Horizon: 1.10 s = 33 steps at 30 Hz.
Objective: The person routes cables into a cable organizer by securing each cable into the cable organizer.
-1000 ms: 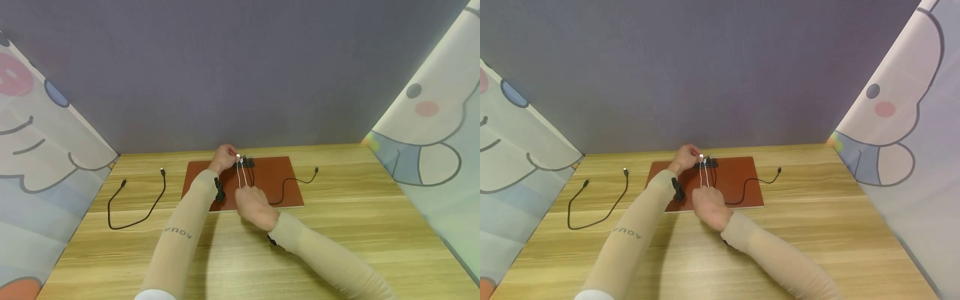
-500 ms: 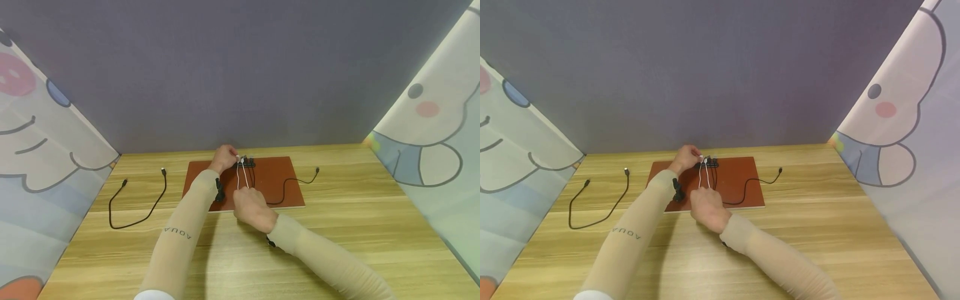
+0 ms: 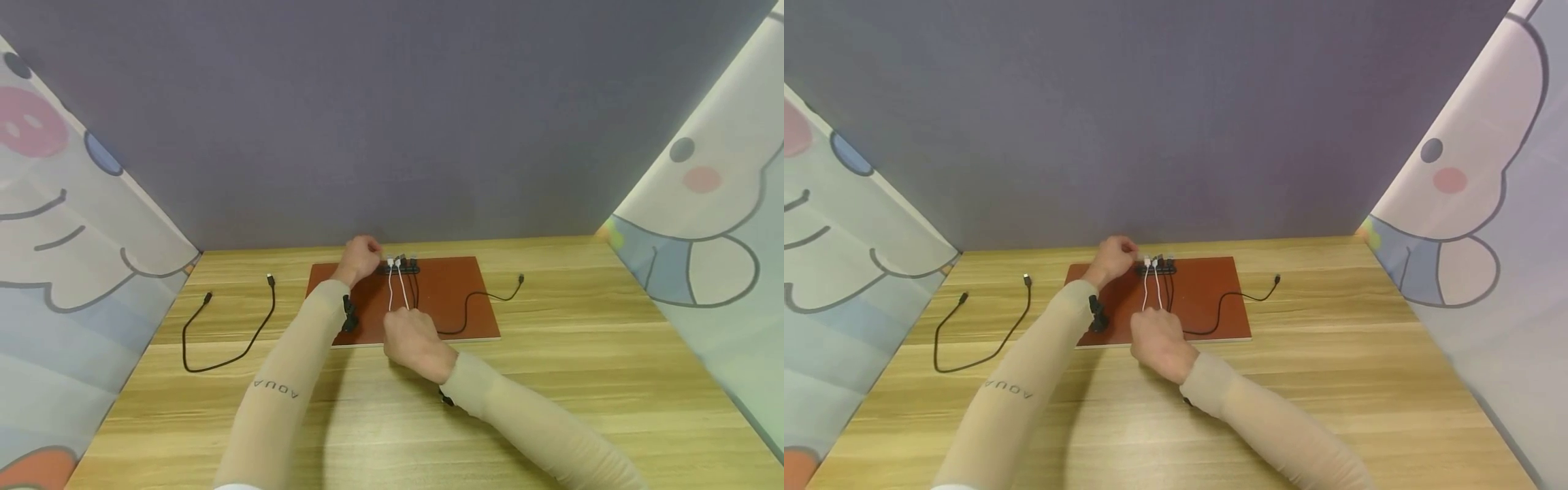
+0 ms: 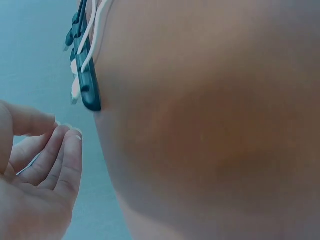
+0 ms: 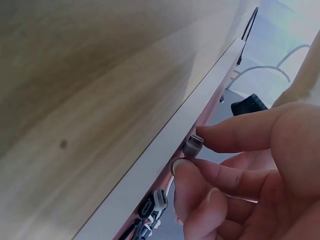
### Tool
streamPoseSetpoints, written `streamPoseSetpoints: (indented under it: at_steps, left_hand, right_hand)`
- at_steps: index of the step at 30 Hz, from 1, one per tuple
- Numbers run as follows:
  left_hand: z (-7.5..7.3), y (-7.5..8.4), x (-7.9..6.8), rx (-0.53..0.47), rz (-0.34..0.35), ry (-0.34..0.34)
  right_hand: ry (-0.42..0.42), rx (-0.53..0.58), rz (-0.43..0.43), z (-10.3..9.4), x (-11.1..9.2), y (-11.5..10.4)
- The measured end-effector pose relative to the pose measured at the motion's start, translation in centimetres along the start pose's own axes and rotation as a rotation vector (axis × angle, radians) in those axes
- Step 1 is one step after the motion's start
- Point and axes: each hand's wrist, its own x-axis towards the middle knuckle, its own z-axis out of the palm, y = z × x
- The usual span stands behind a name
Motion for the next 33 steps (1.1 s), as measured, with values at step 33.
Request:
streamPoseSetpoints:
  at_steps: [33]
  left_hand:
    - [-9.1, -7.1, -3.9, 0.352, 0.092, 0.257]
  right_hand:
    - [-0.023, 0.047, -0.008, -0.1, -0.5, 0.3]
